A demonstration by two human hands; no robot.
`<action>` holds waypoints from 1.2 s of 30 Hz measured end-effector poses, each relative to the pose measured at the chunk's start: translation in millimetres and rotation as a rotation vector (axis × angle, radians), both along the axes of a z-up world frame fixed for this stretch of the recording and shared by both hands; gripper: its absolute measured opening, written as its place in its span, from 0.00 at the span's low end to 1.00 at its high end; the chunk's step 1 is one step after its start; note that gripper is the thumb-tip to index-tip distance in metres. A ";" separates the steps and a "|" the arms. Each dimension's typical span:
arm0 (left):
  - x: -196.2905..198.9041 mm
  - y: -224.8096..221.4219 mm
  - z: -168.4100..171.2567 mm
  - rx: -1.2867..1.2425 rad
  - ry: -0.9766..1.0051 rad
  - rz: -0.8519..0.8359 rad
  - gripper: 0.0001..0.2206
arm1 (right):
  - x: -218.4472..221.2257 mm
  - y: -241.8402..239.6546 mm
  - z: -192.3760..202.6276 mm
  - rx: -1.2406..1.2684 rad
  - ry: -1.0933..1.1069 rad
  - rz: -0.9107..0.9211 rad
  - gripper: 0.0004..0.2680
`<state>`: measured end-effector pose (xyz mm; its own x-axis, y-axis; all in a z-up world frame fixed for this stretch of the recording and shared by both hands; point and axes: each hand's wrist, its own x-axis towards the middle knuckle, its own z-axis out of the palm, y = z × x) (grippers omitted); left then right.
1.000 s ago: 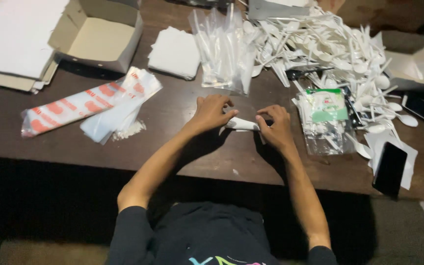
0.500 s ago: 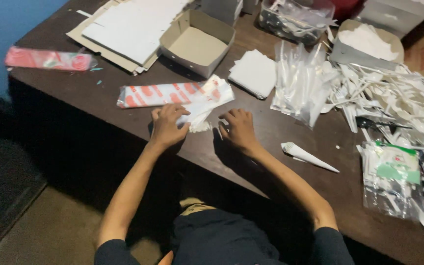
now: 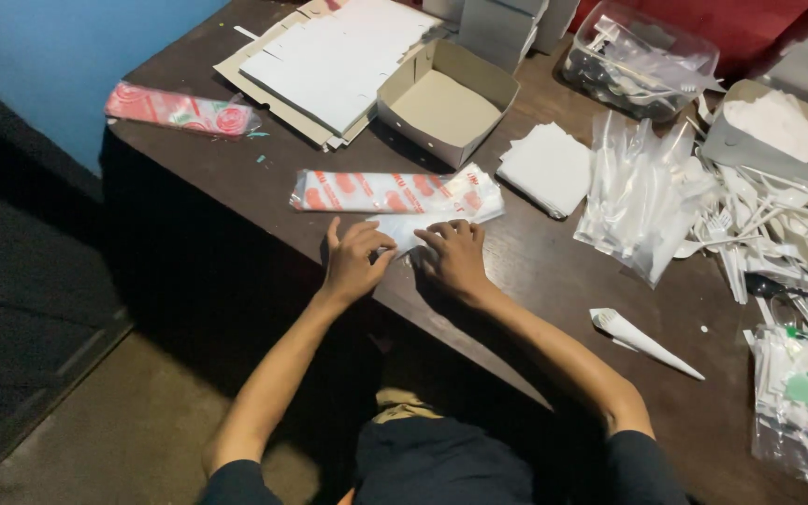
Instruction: The person places a plastic spoon into a clear plastic bag and then folds a white paper napkin around a plastic spoon.
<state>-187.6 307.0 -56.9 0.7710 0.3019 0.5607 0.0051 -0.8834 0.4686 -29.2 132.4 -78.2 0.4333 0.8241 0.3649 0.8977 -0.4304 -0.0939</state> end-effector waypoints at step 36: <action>184.6 -309.0 98.4 -1.028 -0.050 -0.845 0.05 | 19.3 -289.3 85.2 1.121 0.185 -0.425 0.08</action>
<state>-3.0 -2.0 41.5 0.9150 0.0444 0.4010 -0.4030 0.1467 0.9034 -9.9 -156.9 7.0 0.7130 -0.1303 0.6889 0.6386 -0.2849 -0.7149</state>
